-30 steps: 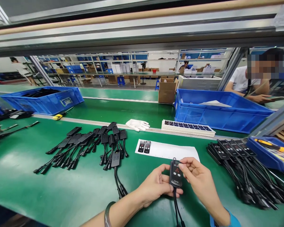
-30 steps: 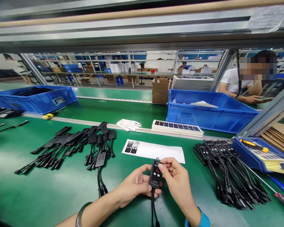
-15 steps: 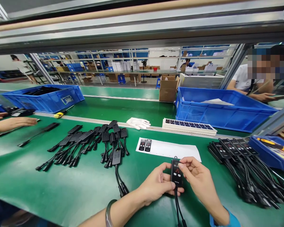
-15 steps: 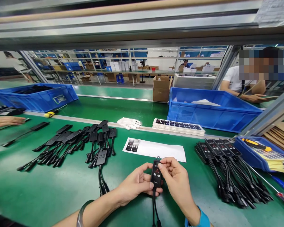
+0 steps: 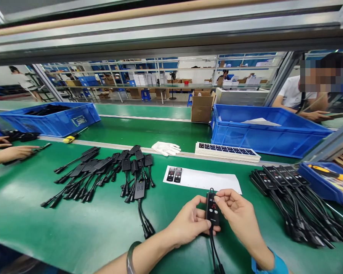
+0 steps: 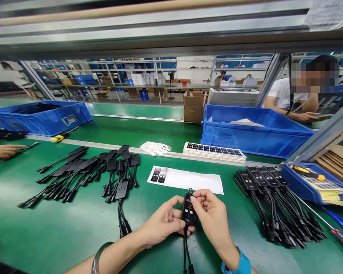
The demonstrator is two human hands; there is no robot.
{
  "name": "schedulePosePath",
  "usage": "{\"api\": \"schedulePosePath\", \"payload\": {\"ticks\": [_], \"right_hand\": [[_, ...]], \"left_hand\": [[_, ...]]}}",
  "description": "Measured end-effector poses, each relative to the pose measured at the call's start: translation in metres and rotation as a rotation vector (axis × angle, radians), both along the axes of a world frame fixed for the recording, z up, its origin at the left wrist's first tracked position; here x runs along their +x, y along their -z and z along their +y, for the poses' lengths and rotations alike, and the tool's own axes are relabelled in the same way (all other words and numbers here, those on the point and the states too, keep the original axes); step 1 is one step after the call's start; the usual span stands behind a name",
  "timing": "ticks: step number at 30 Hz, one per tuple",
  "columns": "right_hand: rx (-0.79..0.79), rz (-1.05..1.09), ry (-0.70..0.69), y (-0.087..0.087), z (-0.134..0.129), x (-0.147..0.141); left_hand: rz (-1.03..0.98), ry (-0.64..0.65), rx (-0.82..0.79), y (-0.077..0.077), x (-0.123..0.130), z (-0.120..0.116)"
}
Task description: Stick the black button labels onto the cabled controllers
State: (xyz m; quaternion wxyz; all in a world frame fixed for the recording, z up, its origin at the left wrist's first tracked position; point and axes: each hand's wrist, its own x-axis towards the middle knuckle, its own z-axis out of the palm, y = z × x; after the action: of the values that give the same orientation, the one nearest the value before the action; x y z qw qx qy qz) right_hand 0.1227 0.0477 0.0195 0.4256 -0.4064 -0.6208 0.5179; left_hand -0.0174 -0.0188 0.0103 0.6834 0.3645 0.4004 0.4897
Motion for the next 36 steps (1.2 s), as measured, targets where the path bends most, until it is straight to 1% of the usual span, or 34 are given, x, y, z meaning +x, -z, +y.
{"api": "schedulePosePath", "payload": {"ticks": [5, 9, 10, 12, 14, 16, 19, 23, 25, 28, 33, 36], "right_hand": [[0.009, -0.028, 0.026, 0.000, 0.003, 0.002], [0.060, -0.130, 0.033, 0.007, 0.013, 0.005], [0.058, -0.147, 0.007, 0.010, 0.016, 0.005], [0.029, -0.152, -0.091, 0.017, 0.017, 0.003], [-0.014, -0.133, -0.208, 0.023, 0.013, -0.001], [-0.046, -0.123, -0.291, 0.028, 0.007, -0.004], [-0.038, -0.101, -0.363, 0.032, 0.000, -0.007], [-0.018, -0.052, -0.433, 0.032, -0.001, -0.005], [-0.041, -0.035, -0.436, 0.030, 0.000, -0.004], [-0.031, -0.041, -0.397, 0.027, 0.002, -0.004], [0.069, -0.094, -0.376, 0.029, 0.001, -0.007], [0.149, -0.196, -0.314, 0.033, -0.002, -0.009]], "left_hand": [[-0.002, 0.020, 0.025, 0.002, -0.001, -0.001], [-0.029, 0.024, -0.001, 0.002, -0.003, -0.001], [-0.033, 0.020, -0.012, 0.000, -0.003, 0.000], [-0.046, 0.000, -0.035, -0.003, -0.005, 0.001], [-0.062, -0.027, -0.062, -0.005, -0.006, 0.003], [-0.062, -0.055, -0.075, -0.006, -0.008, 0.005], [-0.040, -0.098, -0.073, -0.006, -0.010, 0.007], [-0.037, -0.136, -0.066, -0.007, -0.010, 0.008], [-0.029, -0.130, -0.055, -0.008, -0.009, 0.008], [0.015, -0.119, -0.029, -0.005, -0.007, 0.008], [0.115, -0.117, 0.045, 0.009, -0.003, 0.009], [0.084, -0.154, 0.035, 0.010, -0.002, 0.011]]}}
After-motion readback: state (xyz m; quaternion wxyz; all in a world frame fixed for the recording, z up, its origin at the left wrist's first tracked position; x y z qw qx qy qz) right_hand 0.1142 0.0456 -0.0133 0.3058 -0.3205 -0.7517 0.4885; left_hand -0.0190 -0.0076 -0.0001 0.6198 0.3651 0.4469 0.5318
